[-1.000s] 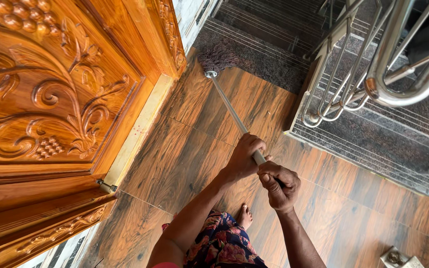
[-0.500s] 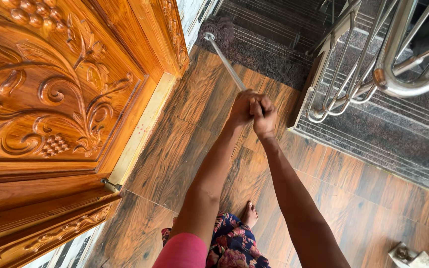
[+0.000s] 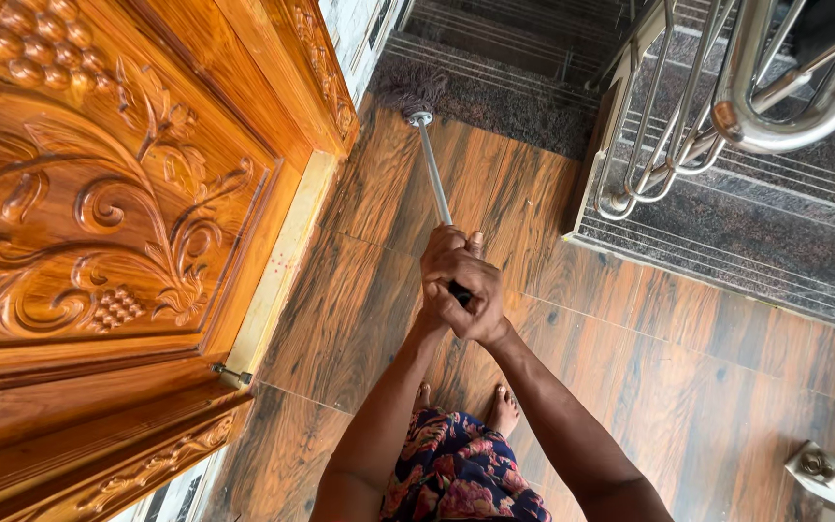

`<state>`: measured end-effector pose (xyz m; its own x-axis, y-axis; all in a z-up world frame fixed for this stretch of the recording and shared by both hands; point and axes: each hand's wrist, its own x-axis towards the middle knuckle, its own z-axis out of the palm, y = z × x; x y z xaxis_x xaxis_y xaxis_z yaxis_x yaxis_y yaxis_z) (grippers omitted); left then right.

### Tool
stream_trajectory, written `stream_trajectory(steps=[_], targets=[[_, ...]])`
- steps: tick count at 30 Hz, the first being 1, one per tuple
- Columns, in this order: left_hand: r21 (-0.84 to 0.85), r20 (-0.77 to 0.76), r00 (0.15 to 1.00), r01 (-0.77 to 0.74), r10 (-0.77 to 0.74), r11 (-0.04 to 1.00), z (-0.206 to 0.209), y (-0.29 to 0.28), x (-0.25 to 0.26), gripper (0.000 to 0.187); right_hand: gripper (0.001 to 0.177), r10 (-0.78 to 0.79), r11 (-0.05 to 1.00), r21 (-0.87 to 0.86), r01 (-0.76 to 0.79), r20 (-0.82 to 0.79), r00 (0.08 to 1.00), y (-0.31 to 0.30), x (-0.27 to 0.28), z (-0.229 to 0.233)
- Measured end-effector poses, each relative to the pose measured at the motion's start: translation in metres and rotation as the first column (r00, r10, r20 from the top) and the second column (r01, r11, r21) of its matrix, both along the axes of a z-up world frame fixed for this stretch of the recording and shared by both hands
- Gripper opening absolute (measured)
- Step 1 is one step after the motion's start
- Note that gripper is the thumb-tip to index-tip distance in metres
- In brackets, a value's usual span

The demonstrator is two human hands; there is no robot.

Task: The person mops the tiled floor using a mop, moving the mop head back and forth across the surface near a door and a staircase.

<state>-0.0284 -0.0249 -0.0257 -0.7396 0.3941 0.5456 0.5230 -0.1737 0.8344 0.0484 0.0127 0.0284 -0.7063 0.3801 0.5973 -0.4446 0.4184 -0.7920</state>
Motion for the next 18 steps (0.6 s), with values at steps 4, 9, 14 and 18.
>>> stream_trajectory(steps=[4,9,14,18], targets=[[0.289,-0.048,0.994,0.105,-0.095,0.952,-0.023,0.026,-0.022,0.018,0.02,-0.05,0.995,0.092,0.045,0.06,0.997,0.027,-0.04,-0.036],[0.264,0.274,0.929,0.178,-0.251,0.948,-0.088,0.058,-0.058,0.018,0.018,-0.06,0.988,0.148,0.031,0.196,0.979,0.056,-0.056,-0.063],[0.096,0.019,0.972,0.232,-0.235,0.968,-0.106,0.039,-0.022,0.016,0.008,-0.117,0.988,0.147,0.057,0.446,0.888,0.064,-0.009,-0.122],[0.001,-0.344,0.902,0.278,-0.26,0.961,-0.087,0.004,0.03,0.024,0.01,-0.194,0.909,0.412,0.07,0.268,0.944,0.029,0.065,-0.131]])
